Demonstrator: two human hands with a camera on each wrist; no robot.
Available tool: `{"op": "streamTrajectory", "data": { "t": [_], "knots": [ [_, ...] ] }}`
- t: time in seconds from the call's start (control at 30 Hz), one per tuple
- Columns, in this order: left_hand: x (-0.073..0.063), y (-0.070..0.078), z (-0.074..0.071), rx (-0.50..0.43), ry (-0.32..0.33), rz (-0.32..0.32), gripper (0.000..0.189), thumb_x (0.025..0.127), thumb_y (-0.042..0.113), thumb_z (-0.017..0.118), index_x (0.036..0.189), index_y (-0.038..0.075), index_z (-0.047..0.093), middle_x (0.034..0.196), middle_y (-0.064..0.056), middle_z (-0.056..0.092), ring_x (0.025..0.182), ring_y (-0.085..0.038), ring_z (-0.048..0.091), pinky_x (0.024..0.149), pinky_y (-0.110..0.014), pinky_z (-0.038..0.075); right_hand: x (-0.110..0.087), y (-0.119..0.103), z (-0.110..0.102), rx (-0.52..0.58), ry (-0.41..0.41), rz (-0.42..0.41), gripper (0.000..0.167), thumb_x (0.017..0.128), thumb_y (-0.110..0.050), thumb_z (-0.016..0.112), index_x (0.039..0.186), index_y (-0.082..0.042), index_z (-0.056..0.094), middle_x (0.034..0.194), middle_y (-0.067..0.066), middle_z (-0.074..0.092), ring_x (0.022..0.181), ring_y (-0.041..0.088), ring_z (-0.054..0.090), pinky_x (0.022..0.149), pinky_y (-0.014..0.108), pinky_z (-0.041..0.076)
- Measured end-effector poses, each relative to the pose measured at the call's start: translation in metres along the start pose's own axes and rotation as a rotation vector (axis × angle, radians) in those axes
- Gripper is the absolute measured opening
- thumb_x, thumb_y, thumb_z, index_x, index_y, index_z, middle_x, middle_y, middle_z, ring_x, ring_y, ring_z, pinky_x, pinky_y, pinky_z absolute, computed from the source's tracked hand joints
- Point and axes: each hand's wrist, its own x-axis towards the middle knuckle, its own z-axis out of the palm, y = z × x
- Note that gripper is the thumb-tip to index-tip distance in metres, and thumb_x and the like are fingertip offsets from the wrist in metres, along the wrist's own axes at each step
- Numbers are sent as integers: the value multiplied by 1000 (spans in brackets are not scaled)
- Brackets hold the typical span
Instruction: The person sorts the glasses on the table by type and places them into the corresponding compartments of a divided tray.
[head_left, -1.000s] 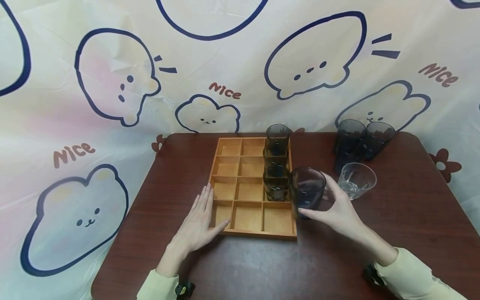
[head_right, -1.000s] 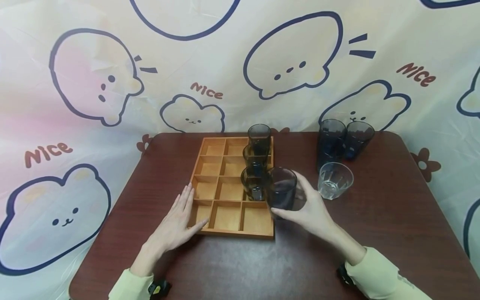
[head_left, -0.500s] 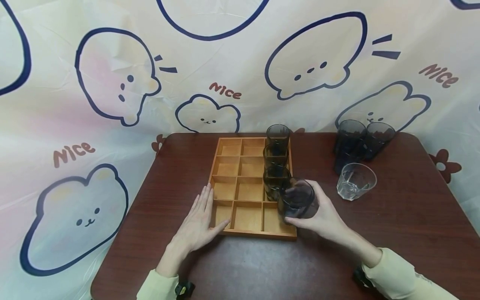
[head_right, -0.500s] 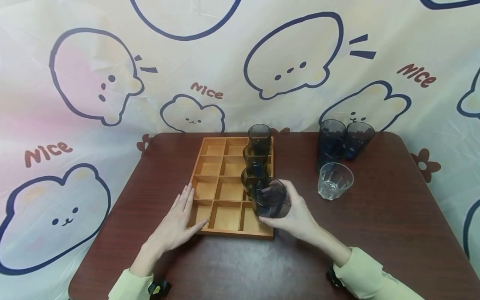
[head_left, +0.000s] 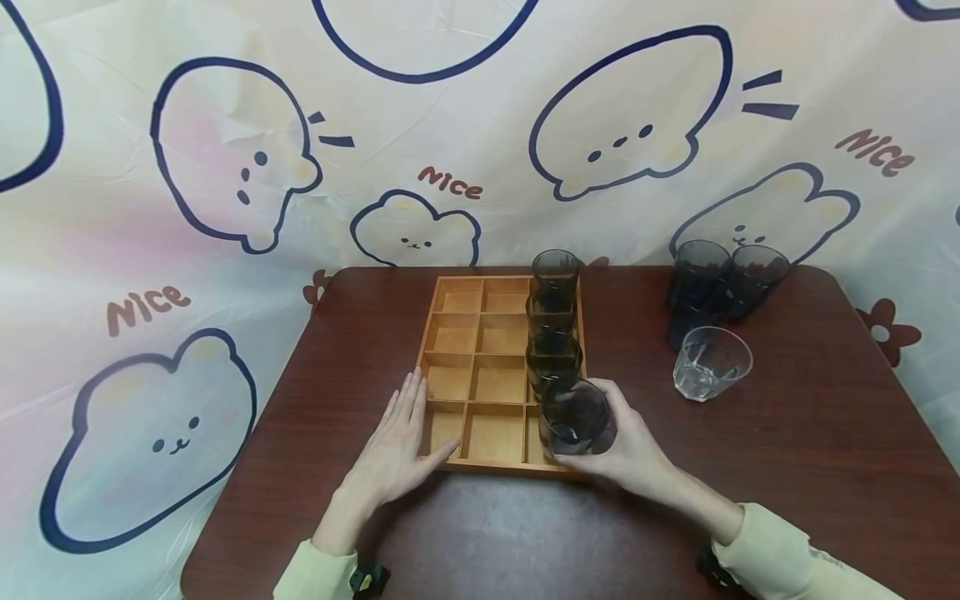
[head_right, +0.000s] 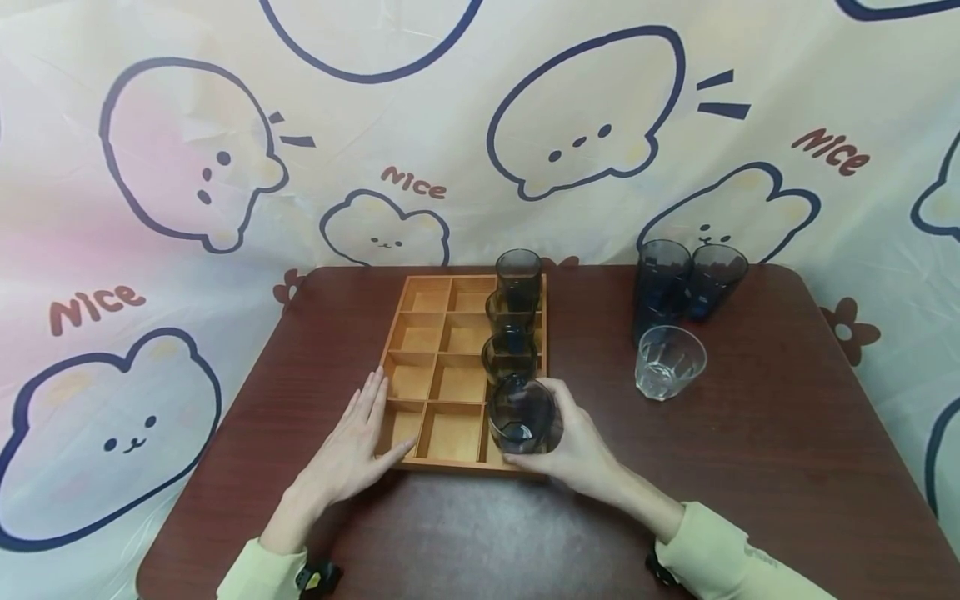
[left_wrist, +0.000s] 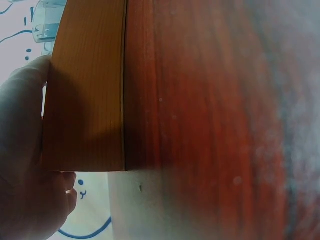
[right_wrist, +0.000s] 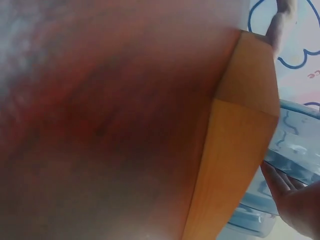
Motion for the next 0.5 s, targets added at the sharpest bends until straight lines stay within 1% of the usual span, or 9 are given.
{"op": "streamTrajectory", "data": {
  "t": [0.23,0.5],
  "knots": [
    [0,0,0,0,4,5,111,103,63,64,175,-4,10,186,-20,3,174,-37,10,141,-57,19,-1,4,3,-35,-49,1,93,69,-6,104,146,-5,52,136,14,74,121,6,72,101,18,59],
    [0,0,1,4,10,8,111,103,62,65,174,-4,11,186,-20,3,174,-37,11,141,-57,20,2,6,1,-68,-96,15,93,70,-10,105,146,-8,51,136,11,74,118,19,76,101,24,62]
  ]
}}
